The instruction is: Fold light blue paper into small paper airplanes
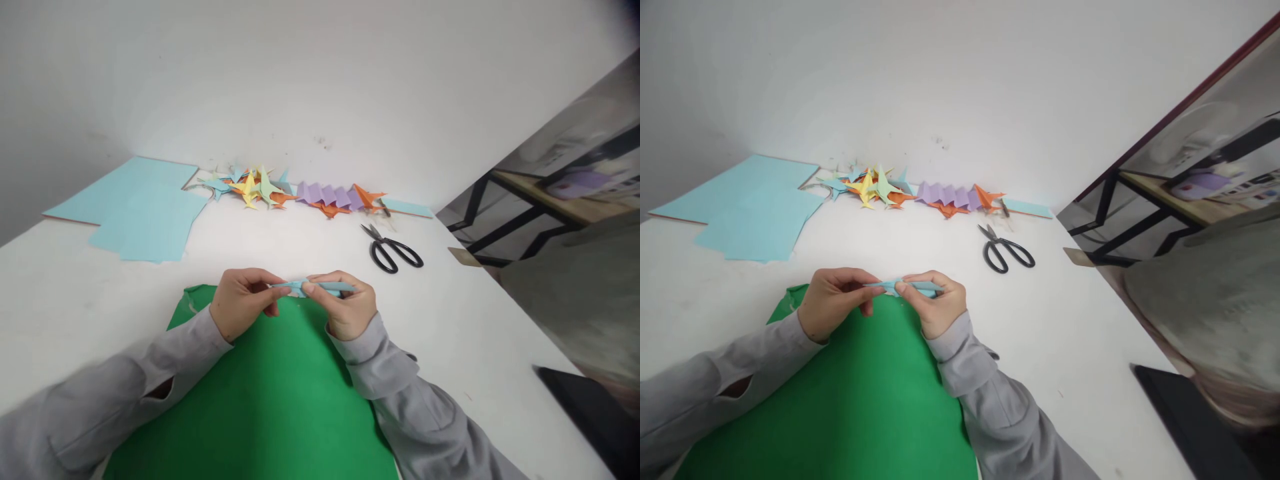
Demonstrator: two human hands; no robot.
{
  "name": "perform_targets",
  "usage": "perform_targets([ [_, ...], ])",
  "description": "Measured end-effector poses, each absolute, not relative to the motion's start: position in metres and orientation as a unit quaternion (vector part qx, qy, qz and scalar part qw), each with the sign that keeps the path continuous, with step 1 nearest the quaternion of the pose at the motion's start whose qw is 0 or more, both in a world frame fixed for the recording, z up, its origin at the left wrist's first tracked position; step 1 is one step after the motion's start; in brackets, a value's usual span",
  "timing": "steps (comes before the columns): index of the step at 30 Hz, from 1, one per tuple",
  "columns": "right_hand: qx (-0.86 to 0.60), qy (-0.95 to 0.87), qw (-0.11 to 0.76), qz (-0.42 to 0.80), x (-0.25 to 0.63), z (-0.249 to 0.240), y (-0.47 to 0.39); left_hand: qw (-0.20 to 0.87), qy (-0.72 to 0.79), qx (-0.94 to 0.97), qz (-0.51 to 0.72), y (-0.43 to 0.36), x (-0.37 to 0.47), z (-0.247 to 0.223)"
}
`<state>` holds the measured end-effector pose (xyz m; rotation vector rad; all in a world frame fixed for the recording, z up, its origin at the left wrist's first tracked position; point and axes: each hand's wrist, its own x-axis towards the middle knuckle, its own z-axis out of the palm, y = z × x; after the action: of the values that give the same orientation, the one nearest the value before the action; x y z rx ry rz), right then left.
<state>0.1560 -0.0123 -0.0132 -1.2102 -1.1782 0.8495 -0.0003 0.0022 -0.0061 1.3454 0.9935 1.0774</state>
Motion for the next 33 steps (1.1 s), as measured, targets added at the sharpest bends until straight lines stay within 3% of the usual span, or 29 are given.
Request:
perform_targets([
  [33,-0.491,-0.525,0.591,0.368,0.1580,-0.0125,-0.0136,0.578,0.414,0.558,0.428,0.0028,-0.0024,-0.0005],
])
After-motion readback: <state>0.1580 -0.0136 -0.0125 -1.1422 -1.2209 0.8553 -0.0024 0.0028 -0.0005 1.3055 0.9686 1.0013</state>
